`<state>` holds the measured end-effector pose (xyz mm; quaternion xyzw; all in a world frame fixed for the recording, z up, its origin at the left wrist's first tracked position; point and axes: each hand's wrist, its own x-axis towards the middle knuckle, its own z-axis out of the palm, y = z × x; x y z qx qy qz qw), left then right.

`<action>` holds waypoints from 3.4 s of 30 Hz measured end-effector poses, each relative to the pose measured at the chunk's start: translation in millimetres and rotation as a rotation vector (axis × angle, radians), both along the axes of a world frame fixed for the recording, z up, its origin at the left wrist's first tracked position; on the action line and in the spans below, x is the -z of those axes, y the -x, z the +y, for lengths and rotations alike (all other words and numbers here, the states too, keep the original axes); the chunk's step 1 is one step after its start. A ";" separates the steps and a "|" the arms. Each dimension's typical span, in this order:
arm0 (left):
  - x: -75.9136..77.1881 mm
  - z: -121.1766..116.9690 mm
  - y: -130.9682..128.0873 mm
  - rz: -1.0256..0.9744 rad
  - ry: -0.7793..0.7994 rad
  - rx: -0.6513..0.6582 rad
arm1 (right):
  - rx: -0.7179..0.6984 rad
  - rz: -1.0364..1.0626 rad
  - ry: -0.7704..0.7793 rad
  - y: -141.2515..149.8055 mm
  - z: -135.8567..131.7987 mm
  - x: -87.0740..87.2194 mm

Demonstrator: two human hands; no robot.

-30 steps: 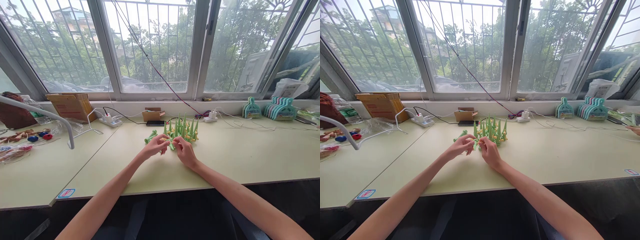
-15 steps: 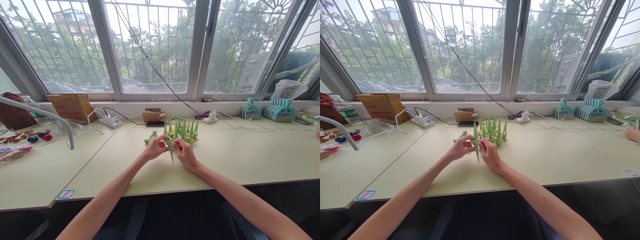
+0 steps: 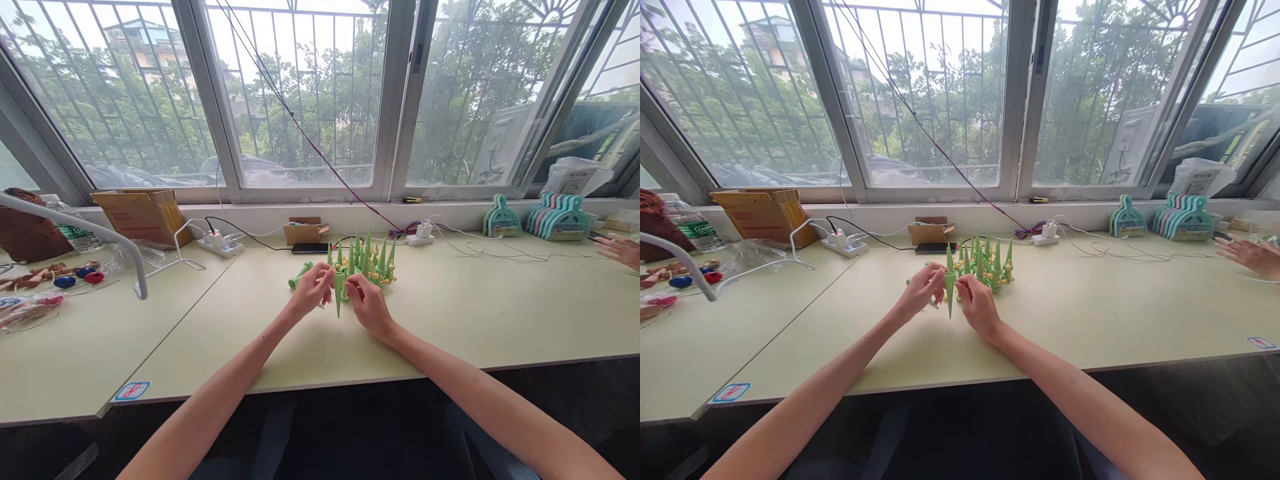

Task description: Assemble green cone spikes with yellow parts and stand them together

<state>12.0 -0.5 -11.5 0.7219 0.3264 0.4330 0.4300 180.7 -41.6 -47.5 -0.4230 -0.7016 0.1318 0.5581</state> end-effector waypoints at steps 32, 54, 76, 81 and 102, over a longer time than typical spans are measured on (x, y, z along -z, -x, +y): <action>-2.4 4.4 14.7 0.072 0.539 0.376 | -0.081 0.007 -0.050 -4.1 5.5 5.0; -11.3 -3.3 20.4 0.115 0.357 0.436 | -0.103 0.003 -0.044 -6.8 5.2 3.3; -1.1 -0.7 16.0 0.366 -0.149 0.178 | -0.110 -0.004 -0.018 -8.3 6.8 3.4; 3.8 2.2 16.2 0.413 -0.314 0.107 | -0.112 0.023 0.011 -6.1 5.4 2.5; 2.0 0.4 1.1 0.047 0.144 0.087 | -0.066 0.000 -0.044 -1.8 0.4 -1.6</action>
